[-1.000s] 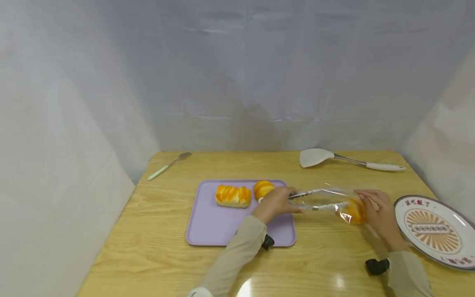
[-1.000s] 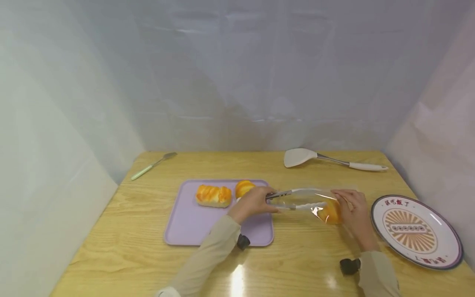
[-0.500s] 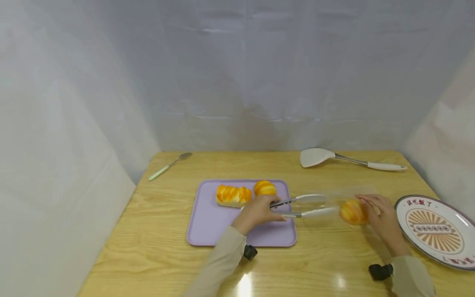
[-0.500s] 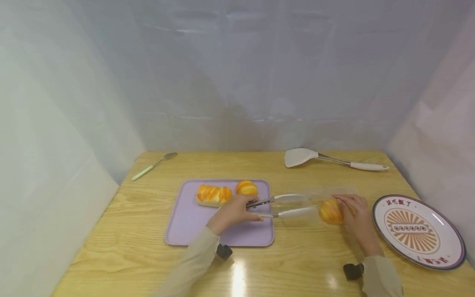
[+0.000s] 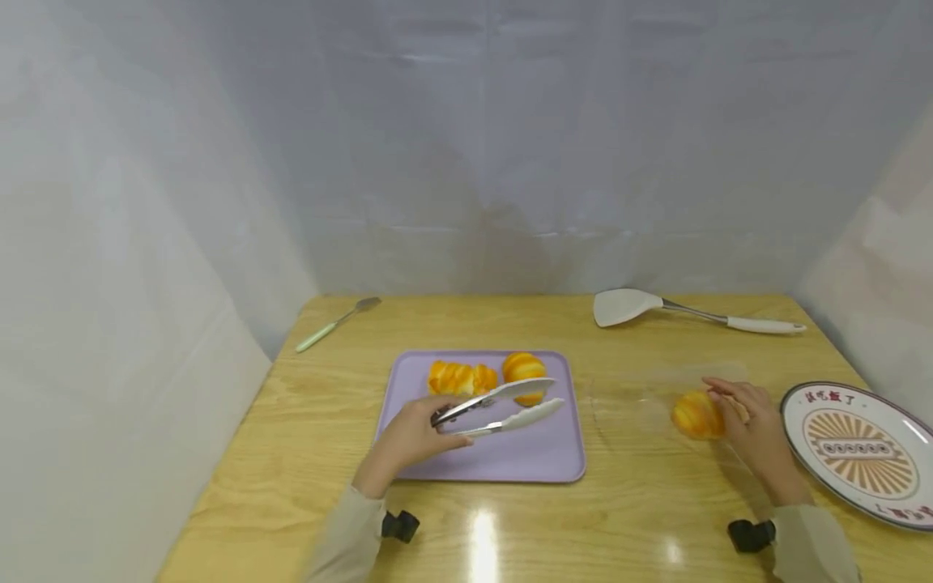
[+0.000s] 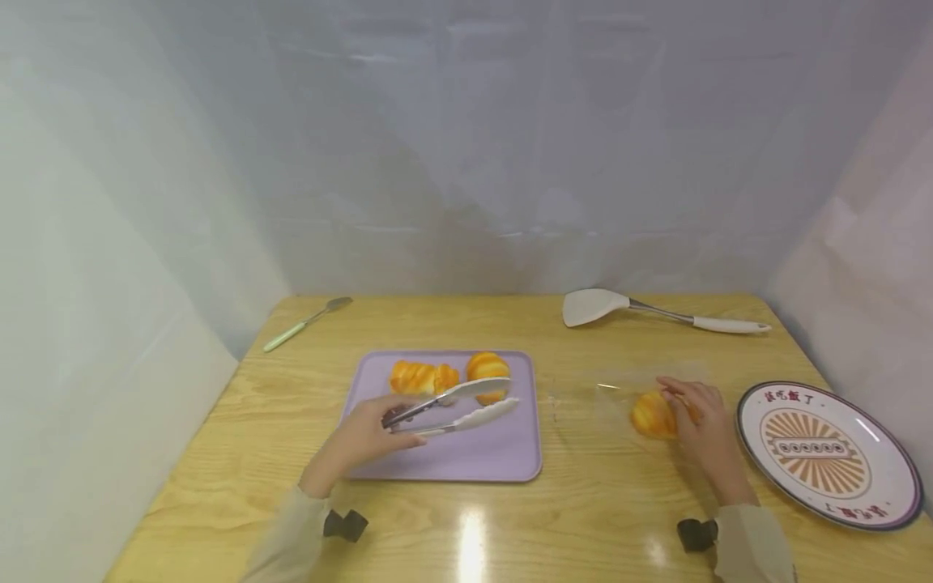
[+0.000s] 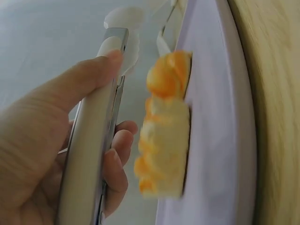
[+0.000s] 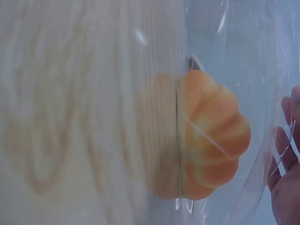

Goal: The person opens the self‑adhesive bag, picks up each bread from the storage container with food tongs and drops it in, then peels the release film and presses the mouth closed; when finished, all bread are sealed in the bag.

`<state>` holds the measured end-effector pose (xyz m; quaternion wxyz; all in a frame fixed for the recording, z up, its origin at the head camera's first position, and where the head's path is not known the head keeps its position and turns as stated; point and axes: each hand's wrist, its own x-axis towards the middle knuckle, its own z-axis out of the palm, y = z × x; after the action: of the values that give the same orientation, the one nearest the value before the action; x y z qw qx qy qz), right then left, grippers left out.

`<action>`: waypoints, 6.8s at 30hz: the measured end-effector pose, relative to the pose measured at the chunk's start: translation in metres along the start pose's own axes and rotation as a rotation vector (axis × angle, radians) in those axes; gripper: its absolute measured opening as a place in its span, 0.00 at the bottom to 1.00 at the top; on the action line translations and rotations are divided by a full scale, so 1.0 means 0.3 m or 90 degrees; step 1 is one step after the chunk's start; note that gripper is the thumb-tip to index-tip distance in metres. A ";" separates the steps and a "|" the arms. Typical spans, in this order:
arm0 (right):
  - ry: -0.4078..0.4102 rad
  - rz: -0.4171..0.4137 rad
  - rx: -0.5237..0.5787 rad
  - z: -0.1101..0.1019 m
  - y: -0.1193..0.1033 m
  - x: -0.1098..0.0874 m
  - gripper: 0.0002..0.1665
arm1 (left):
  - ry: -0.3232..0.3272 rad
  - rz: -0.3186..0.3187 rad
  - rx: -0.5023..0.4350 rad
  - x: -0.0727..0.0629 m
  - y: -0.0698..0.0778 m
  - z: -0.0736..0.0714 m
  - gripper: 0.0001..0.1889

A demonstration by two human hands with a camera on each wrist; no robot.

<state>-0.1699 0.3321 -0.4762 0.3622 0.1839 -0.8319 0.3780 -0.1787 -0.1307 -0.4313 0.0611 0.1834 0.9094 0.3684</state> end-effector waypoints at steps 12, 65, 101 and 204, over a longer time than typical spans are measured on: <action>0.007 -0.005 0.032 0.004 0.002 0.004 0.14 | 0.096 -0.133 0.005 -0.146 -0.181 -0.155 0.29; -0.077 -0.031 -0.004 0.012 -0.052 0.037 0.09 | 0.063 -0.148 0.071 -0.131 -0.300 -0.205 0.41; -0.045 0.081 0.049 0.059 -0.078 0.008 0.15 | 0.101 -0.028 0.074 -0.034 0.066 0.083 0.36; -0.043 0.118 0.060 0.055 -0.058 0.007 0.10 | 0.197 0.122 0.385 0.142 0.286 0.200 0.28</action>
<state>-0.1689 0.3082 -0.4734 0.2884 0.1358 -0.8385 0.4419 -0.1786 -0.0190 -0.4141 -0.1691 0.2197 0.9545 0.1099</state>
